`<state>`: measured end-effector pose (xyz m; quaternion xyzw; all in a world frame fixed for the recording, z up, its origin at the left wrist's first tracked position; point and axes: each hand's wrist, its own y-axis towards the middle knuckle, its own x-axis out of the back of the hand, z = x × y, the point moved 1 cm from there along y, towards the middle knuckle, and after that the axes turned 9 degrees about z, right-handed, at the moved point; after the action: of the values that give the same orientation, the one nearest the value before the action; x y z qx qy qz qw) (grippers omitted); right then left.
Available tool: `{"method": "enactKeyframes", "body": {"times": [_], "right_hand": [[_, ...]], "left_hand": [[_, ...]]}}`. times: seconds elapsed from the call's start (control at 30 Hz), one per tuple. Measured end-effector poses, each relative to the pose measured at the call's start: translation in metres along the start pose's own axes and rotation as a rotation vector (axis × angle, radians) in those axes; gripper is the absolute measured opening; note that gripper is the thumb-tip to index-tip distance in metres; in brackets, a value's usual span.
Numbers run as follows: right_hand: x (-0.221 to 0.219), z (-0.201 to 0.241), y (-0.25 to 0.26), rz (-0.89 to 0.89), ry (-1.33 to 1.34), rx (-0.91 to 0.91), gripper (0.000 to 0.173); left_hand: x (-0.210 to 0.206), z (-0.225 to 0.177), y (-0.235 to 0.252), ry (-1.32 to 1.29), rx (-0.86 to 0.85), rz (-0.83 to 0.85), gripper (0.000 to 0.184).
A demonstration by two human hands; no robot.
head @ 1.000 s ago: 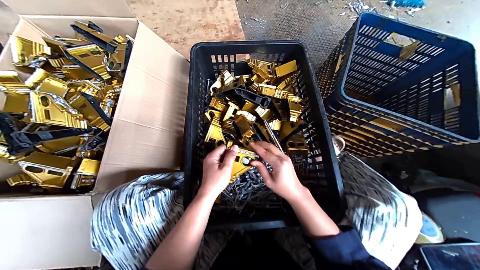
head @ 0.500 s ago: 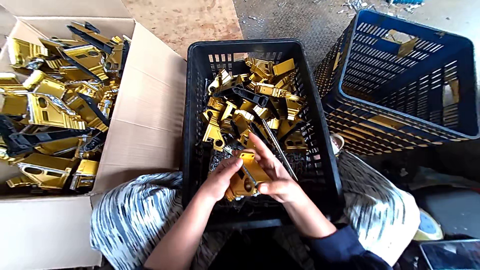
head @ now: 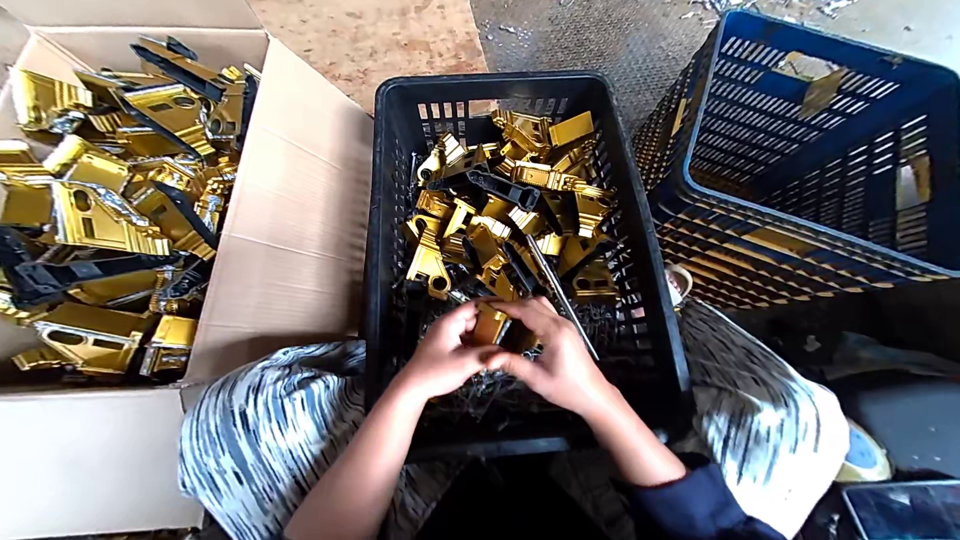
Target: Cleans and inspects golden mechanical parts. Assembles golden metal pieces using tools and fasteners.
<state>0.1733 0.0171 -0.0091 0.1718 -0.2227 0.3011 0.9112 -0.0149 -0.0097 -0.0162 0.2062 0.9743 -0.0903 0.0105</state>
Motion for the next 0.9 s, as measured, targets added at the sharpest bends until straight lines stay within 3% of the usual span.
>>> {"method": "enactKeyframes", "body": {"times": [0.07,0.13,0.23,0.33,0.43,0.5,0.63,0.67,0.7,0.77,0.9], "right_hand": [[0.006,-0.001,-0.001,-0.010,0.128,-0.083,0.022],[0.006,-0.003,-0.002,-0.033,0.179,-0.137,0.009],[0.006,-0.003,-0.005,-0.087,0.211,-0.073,0.007],[0.006,-0.002,-0.004,-0.120,0.287,0.147,0.009],[0.011,-0.006,0.001,-0.079,0.176,0.208,0.019],[0.023,-0.016,0.001,-0.047,-0.106,-0.003,0.032],[0.045,-0.061,-0.001,0.257,-0.505,-0.894,0.044],[0.046,-0.073,0.000,0.376,-0.540,-1.040,0.045],[0.046,-0.080,-0.001,0.455,-0.542,-1.108,0.044],[0.048,-0.072,-0.002,0.433,-0.525,-1.100,0.040],[0.047,-0.028,-0.010,0.156,-0.435,-0.803,0.036]], "left_hand": [[-0.002,0.000,-0.002,-0.002,-0.024,0.049,0.054],[-0.006,0.000,-0.003,-0.001,-0.044,0.077,0.052],[-0.006,0.000,-0.005,-0.192,0.017,0.092,0.053],[0.000,-0.009,-0.006,-0.600,0.257,0.163,0.063],[-0.003,-0.011,-0.002,-0.801,0.347,-0.056,0.043],[-0.001,-0.007,0.003,-0.798,0.302,-0.250,0.036],[0.006,-0.003,0.014,-0.833,0.178,-0.617,0.032],[0.007,-0.003,0.014,-0.860,0.147,-0.665,0.034],[0.007,-0.005,0.014,-0.891,0.116,-0.694,0.036],[0.007,-0.008,0.014,-0.930,0.054,-0.692,0.040],[0.008,-0.008,0.012,-0.882,-0.062,-0.621,0.037]]}}
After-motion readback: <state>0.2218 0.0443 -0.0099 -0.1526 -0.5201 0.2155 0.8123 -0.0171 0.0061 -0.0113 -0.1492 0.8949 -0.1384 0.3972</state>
